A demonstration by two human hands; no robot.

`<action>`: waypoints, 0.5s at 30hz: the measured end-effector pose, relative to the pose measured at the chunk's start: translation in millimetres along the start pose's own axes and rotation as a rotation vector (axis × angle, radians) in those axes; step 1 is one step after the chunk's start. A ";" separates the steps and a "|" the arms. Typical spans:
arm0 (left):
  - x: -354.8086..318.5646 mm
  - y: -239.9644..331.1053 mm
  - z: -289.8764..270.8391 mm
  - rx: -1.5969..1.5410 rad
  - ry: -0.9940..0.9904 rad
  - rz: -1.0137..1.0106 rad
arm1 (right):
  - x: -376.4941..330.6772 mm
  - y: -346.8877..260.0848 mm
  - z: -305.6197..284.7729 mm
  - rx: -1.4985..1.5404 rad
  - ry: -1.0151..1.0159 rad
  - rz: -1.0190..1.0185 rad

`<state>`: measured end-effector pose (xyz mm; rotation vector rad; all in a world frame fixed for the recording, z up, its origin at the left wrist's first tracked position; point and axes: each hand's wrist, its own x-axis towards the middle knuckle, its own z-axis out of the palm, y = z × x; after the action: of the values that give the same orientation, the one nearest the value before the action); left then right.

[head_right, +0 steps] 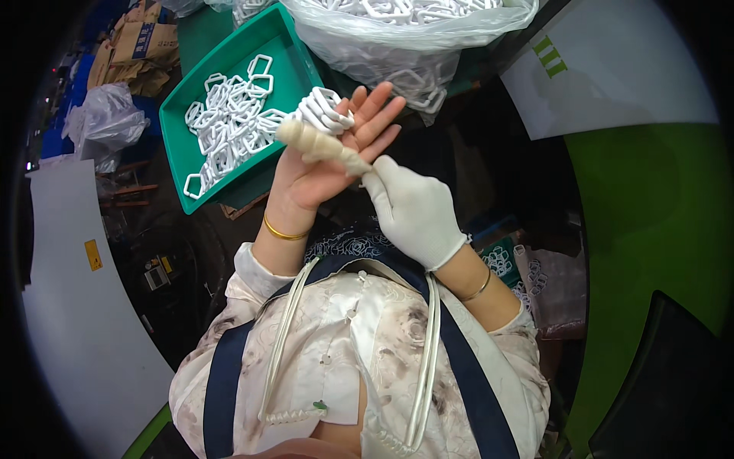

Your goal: Assembling small white plastic rings onto a cylindrical component at a manual workstation.

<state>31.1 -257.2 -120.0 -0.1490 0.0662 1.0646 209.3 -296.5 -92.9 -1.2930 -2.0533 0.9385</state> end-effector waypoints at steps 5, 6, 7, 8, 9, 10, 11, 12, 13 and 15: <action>-2.0 4.8 -10.1 0.341 0.032 0.151 | -2.0 5.7 -15.1 0.165 0.043 0.115; -3.9 -1.8 -2.7 0.449 0.046 0.183 | 0.7 4.3 -17.1 0.139 0.042 0.124; -3.2 -7.0 -3.1 0.448 0.047 0.181 | 2.9 3.9 -18.1 0.114 0.042 0.133; -0.7 -11.8 -2.2 0.566 0.071 0.211 | 5.2 4.7 -16.5 0.113 0.045 0.135; 0.4 -16.4 0.5 0.685 0.095 0.240 | 7.7 5.9 -13.8 0.072 0.063 0.098; -2.2 -21.5 5.1 0.757 0.103 0.229 | 10.7 7.2 -12.4 0.031 0.080 0.061; -1.2 -16.3 2.4 0.835 0.086 0.197 | 17.3 4.6 -16.5 0.022 0.114 0.088; -3.1 -19.2 0.6 0.799 0.126 0.229 | 22.8 3.3 -21.0 0.045 0.121 0.144; -4.9 -22.2 0.2 0.764 0.166 0.262 | 25.2 3.5 -24.4 0.069 0.127 0.199; -3.2 -21.3 7.8 0.747 0.175 0.264 | 23.6 4.5 -24.8 0.089 0.157 0.163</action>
<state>48.1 -268.9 -109.9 0.4539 0.6461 1.2221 220.7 -266.8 -79.4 -1.4542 -1.7888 0.9555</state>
